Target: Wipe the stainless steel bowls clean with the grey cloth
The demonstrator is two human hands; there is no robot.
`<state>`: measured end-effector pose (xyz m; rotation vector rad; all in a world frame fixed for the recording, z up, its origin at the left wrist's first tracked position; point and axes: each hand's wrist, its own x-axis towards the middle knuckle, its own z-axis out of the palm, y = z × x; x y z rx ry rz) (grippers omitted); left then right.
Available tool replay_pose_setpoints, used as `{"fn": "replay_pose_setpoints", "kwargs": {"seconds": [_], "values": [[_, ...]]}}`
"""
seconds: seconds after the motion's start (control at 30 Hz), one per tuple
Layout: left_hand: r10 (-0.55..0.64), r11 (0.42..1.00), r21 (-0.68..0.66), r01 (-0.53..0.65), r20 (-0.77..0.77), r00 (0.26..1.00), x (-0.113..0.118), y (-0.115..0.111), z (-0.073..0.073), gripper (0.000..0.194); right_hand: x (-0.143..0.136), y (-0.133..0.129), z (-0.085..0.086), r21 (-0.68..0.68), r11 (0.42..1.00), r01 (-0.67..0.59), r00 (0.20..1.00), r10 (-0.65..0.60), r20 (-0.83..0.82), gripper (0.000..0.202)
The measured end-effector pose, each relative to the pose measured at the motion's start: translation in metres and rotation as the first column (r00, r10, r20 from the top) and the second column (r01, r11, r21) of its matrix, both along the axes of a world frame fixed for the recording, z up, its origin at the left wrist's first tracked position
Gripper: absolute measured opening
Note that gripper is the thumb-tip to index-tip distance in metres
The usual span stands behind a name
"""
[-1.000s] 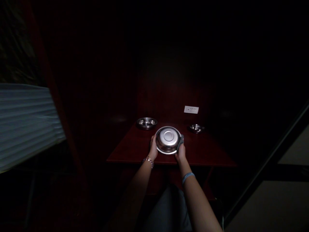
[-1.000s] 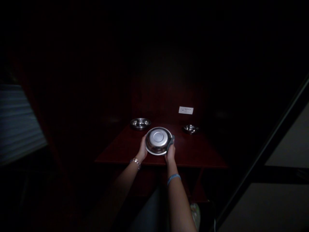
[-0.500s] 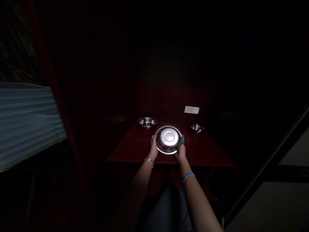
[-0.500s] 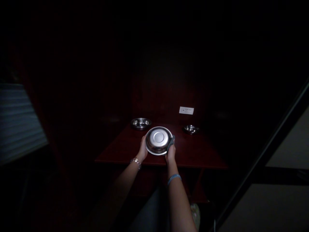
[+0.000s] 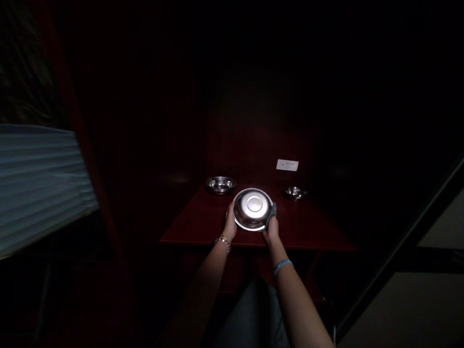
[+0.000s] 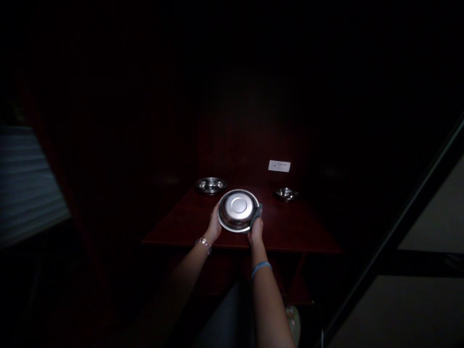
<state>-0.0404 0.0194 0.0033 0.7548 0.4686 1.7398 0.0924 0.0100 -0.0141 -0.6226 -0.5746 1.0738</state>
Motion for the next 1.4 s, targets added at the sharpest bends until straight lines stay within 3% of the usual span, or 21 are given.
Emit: {"fn": "replay_pose_setpoints", "kwargs": {"seconds": [0.5,1.0,1.4], "values": [[-0.009,0.999,-0.040,0.009,0.011,1.000,0.0000,-0.0013,0.0029,0.038,-0.0004,-0.0040,0.0040,-0.026,1.000,-0.006,0.999,0.006,-0.031,0.046],[-0.030,1.000,0.004,0.030,0.000,1.000,0.0002,0.0024,0.0010,0.040,-0.0018,-0.0084,0.0086,-0.017,1.000,-0.003,1.000,0.003,-0.019,0.047],[-0.027,0.998,-0.048,0.027,-0.001,1.000,0.0009,-0.0040,0.0066,0.040,-0.0006,-0.0017,0.0009,0.030,0.999,-0.013,1.000,0.012,0.017,0.047]]}}
